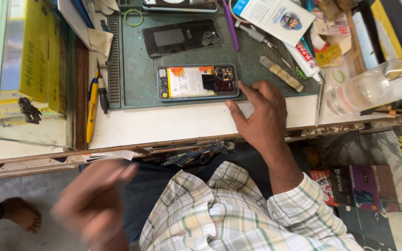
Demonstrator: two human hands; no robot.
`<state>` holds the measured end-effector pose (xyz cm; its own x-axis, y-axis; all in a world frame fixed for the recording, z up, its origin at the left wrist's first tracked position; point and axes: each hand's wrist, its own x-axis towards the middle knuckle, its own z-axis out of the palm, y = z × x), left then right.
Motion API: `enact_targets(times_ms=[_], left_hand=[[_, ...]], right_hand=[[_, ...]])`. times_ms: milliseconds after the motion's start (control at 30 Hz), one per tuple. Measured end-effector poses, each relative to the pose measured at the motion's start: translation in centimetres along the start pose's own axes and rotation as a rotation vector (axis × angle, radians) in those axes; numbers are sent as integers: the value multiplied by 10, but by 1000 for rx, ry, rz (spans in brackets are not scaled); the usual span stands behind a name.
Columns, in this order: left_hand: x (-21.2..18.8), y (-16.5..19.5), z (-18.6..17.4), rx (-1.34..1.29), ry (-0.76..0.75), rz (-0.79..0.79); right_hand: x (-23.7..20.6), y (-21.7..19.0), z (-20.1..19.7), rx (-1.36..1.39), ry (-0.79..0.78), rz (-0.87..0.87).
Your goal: The person cleans the edges of a disassembled smartphone with a small brush, then uses a screwdriver to remove screws and separate the back cover. They remove the battery and place the components on the workbench.
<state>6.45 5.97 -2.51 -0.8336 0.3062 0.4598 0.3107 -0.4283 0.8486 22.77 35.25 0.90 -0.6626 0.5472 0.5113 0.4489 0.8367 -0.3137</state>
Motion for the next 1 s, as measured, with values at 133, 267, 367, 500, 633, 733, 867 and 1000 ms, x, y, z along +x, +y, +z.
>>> enact_targets(times_ms=[133,267,367,500,633,733,867,1000], left_hand=[[10,-29,-96,463,816,38],[14,-46,-167,693,981,-348],[15,-58,-188,724,905,-598],[18,-72,-182,724,820,-745],[18,-79,-175,736,776,-780],[17,-83,-171,735,743,-767],[0,-77,-170,690,698,-692],[-7,-81,-172,563,590,-542]], right_hand=[[2,2,6,-12,26,-29],[4,5,6,-18,21,-26],[4,9,3,-18,11,-17],[3,12,1,-9,8,-11],[3,15,-2,-7,27,-16],[4,16,-3,-19,28,-7],[4,14,-5,-16,21,2],[3,15,-8,-20,38,-17]])
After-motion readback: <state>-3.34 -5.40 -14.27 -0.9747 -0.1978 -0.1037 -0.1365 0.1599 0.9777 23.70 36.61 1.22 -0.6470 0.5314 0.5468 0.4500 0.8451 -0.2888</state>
